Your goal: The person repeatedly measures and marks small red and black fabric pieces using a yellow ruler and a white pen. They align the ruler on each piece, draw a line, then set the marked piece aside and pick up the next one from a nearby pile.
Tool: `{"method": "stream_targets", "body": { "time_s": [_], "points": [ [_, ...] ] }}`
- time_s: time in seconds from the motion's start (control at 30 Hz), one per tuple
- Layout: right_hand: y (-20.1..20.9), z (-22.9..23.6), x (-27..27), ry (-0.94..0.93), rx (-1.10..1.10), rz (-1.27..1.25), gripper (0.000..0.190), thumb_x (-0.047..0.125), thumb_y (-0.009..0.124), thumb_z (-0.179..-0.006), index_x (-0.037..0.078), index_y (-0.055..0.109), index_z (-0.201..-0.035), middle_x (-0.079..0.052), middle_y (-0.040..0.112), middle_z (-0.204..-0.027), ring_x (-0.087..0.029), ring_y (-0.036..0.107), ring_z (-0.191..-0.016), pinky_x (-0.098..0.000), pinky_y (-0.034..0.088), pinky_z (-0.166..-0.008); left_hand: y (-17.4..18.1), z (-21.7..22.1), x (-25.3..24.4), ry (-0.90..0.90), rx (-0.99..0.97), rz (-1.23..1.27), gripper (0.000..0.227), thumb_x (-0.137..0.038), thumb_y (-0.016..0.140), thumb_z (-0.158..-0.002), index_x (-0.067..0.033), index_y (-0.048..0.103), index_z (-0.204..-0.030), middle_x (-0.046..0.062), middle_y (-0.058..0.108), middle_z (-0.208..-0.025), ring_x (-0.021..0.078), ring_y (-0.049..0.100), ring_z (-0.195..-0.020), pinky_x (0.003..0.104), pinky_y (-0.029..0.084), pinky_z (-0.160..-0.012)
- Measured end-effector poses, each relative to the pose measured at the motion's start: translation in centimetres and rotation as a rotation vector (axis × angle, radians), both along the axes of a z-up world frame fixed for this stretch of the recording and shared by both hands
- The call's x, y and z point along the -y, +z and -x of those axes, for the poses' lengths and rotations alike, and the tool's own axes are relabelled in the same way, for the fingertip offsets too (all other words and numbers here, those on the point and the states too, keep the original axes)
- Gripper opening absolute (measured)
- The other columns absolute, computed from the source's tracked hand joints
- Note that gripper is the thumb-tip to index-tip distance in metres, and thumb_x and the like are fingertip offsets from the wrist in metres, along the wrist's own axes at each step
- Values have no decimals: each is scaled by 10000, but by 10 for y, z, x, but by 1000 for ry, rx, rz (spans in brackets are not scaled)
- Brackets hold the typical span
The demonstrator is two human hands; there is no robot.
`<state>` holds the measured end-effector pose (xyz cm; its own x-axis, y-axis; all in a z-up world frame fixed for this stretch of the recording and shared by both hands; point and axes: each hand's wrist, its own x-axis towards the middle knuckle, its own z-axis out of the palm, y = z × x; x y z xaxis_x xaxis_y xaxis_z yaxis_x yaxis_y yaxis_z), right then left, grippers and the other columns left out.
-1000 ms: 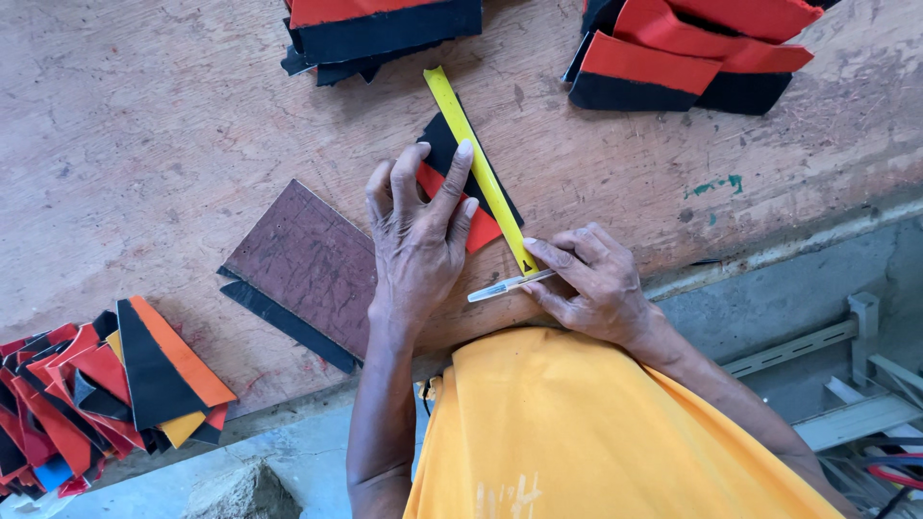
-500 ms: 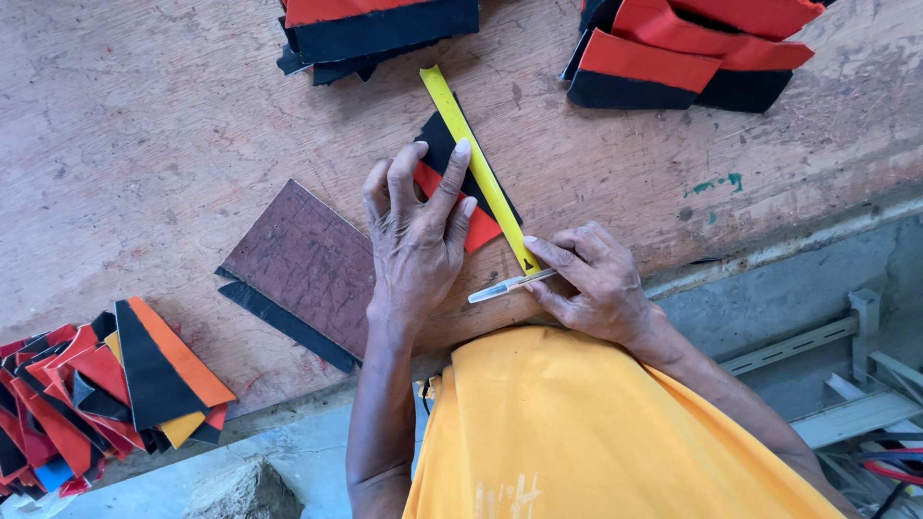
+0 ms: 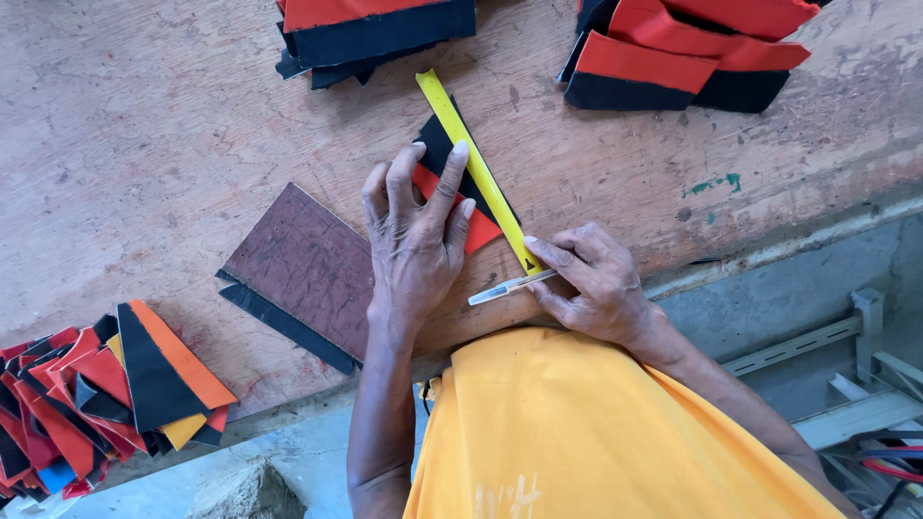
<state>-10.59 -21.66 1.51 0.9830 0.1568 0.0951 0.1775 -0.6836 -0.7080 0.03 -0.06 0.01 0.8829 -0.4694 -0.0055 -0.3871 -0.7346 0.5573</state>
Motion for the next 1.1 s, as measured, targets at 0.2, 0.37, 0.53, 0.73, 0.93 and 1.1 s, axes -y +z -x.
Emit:
{"method": "stream_targets", "body": {
  "time_s": [0.2, 0.37, 0.53, 0.73, 0.93, 1.1],
  "points": [
    [1, -1, 0, -5, -4, -5, 584, 114, 878, -727, 16, 684, -1269, -112, 643, -996, -250, 610, -845, -358, 538, -743, -3, 1, -1, -6, 4, -23, 519, -255, 733, -1005, -241, 594, -1505, 100, 339, -1548, 347, 321, -1381, 465, 327, -1212],
    [2, -1, 0, -4, -5, -7, 583, 114, 876, -731, 16, 685, -1273, -110, 651, -1003, -250, 614, -852, -362, 540, -748, -4, 0, 0, -15, 11, -32, 503, -264, 710, -1013, -231, 592, -1500, 96, 327, -1582, 338, 303, -1421, 465, 308, -1219],
    [2, 0, -1, -11, -8, -13, 561, 115, 879, -742, 16, 693, -1262, -117, 649, -1000, -255, 618, -860, -361, 539, -745, -4, -3, 2, -121, 93, -211, 559, -302, 677, -1052, -137, 545, -1569, 25, 338, -1702, 263, 254, -1584, 442, 259, -1250],
    [4, 0, -2, -25, 2, -4, 533, 118, 880, -744, 20, 703, -1236, -121, 656, -991, -268, 622, -864, -371, 541, -752, -3, -6, 3, -121, 30, -82, 757, -533, 704, -964, -90, 522, -1550, 74, 355, -1669, 303, 249, -1554, 491, 223, -1210],
    [6, 3, -3, -59, -27, -46, 453, 112, 845, -790, 35, 711, -1215, -103, 650, -965, -242, 607, -855, -347, 523, -734, 3, -4, 5, -106, 35, -47, 785, -538, 734, -940, -58, 527, -1526, 102, 356, -1658, 317, 247, -1547, 503, 213, -1216],
    [13, 4, 17, -219, -174, -397, 221, 159, 591, -1052, 81, 742, -1194, -68, 569, -1063, -162, 509, -860, -285, 437, -781, 7, -4, 9, -86, -9, -30, 770, -480, 754, -903, -34, 538, -1492, 122, 368, -1633, 331, 261, -1521, 519, 212, -1206]
  ]
}}
